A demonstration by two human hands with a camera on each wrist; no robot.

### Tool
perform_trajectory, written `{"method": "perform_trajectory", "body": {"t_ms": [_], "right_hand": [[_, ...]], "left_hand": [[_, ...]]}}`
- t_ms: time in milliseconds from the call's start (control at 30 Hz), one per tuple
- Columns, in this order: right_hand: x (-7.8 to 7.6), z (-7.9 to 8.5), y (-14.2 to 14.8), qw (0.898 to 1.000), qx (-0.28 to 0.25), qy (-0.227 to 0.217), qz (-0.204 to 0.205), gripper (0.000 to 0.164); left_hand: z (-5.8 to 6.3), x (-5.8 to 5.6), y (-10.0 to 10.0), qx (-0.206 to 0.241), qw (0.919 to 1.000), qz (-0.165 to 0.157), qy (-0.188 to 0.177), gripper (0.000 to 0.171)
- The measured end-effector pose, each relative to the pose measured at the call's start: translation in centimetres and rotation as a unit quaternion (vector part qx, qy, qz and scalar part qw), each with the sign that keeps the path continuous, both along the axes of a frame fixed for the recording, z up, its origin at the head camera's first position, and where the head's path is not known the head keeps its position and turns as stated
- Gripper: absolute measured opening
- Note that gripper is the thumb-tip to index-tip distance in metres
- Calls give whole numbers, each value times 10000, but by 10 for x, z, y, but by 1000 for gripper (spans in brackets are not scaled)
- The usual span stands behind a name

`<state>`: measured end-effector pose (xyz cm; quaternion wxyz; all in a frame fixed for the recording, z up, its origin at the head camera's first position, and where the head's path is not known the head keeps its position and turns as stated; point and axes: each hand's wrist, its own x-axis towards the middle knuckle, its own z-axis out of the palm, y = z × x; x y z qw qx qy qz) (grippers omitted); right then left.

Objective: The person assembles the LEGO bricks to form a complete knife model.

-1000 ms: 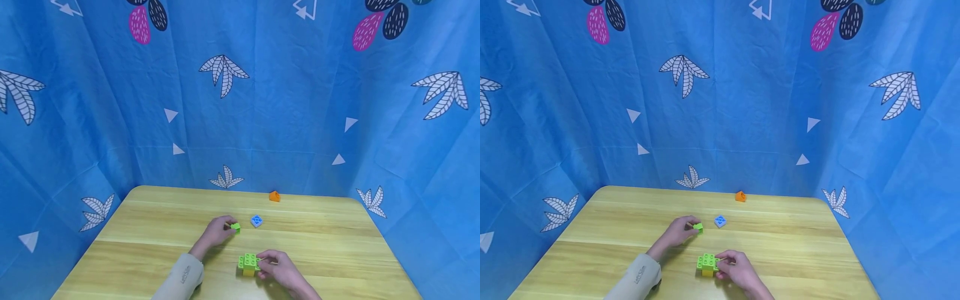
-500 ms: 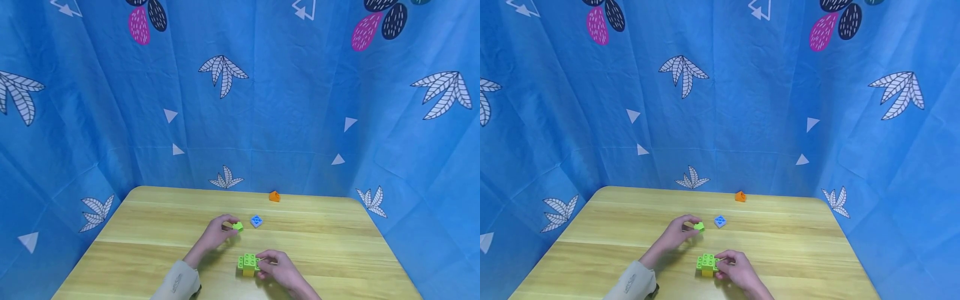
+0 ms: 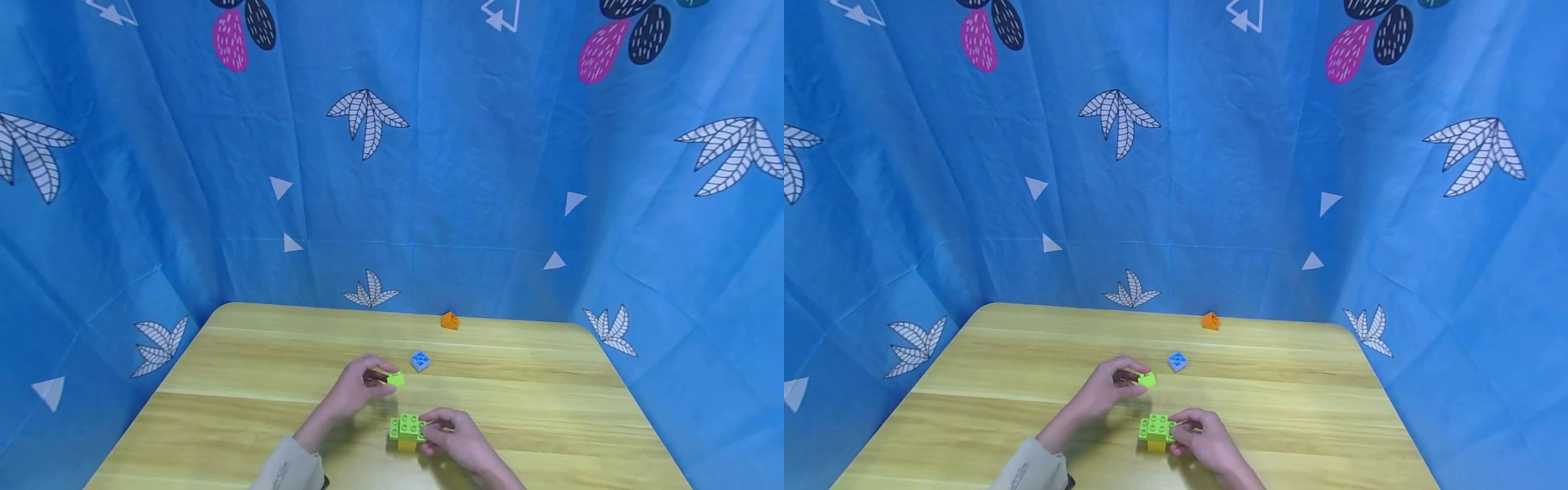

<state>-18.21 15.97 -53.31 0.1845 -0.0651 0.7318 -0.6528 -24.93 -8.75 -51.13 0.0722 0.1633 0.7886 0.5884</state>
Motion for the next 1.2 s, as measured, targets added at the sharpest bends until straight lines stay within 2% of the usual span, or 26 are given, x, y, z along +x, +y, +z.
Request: {"method": "perform_trajectory", "body": {"t_ms": [400, 533, 933, 1200], "right_hand": [[1, 1, 1, 9999, 114, 67, 30, 44], [1, 0, 1, 9999, 85, 83, 58, 45], [1, 0, 3, 9997, 213, 102, 82, 48], [0, -1, 3, 9995, 291, 99, 122, 47]], "left_hand": [[-1, 15, 1, 234, 9990, -251, -292, 29], [-2, 21, 2, 204, 9990, -319, -239, 30], [-3, 38, 8, -426, 9981, -425, 106, 40], [-4, 43, 11, -636, 9966, -461, 238, 45]]}}
